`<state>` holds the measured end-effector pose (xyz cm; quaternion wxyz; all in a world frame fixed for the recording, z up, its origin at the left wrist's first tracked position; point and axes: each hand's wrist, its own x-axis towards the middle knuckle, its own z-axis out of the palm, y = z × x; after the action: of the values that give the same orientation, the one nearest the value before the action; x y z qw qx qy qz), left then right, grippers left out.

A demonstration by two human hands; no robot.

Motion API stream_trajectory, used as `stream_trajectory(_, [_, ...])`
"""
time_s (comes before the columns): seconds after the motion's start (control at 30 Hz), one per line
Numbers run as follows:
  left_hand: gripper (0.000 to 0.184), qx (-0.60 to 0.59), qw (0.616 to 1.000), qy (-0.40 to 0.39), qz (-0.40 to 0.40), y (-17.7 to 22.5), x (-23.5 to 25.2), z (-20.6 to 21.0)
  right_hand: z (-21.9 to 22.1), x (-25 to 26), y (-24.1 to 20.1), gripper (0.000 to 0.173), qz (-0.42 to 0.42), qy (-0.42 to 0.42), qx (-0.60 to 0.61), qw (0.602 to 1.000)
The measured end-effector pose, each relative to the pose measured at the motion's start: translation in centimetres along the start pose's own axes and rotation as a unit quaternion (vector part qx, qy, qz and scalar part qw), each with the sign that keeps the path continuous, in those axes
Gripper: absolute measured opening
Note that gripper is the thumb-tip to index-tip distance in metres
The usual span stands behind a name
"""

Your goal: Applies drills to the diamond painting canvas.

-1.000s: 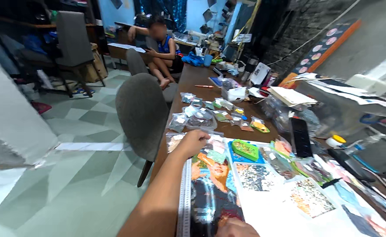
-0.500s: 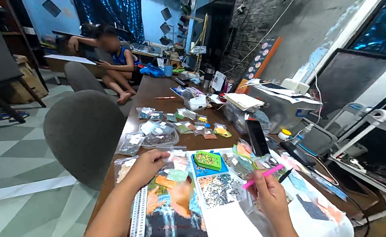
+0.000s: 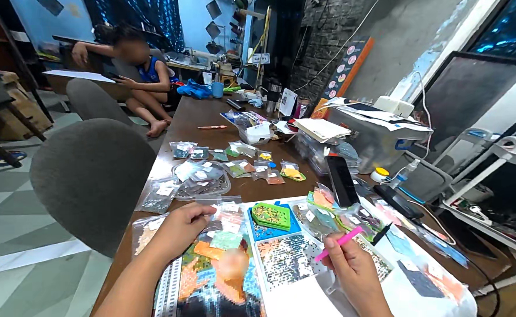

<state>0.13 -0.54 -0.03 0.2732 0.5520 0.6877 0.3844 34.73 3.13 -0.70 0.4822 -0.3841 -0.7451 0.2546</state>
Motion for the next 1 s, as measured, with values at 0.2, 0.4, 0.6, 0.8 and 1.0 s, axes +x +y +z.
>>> stream_trajectory(0.2, [0.019,-0.004,1.000,0.003,0.004,-0.11,0.02,0.02,0.14,-0.02,0.22,0.029,-0.009,-0.013,-0.007,1.000])
stream_trajectory(0.4, [0.019,0.006,1.000,0.005,0.003,-0.19,0.12,0.05,0.24,-0.02,0.18,0.032,-0.014,-0.021,-0.024,0.999])
stream_trajectory(0.6, [0.019,-0.001,1.000,0.005,0.001,-0.32,0.14,0.01,0.57,0.03,0.55,0.036,-0.028,-0.022,-0.048,0.998])
stream_trajectory(0.8, [0.018,-0.001,1.000,0.006,0.005,-0.52,0.16,-0.16,0.96,0.06,0.38,0.035,-0.017,-0.014,-0.058,0.998])
stream_trajectory(1.0, [0.018,-0.044,0.987,0.112,0.106,0.31,-0.17,-0.07,0.70,0.09,-0.21,0.027,0.010,0.015,-0.016,1.000])
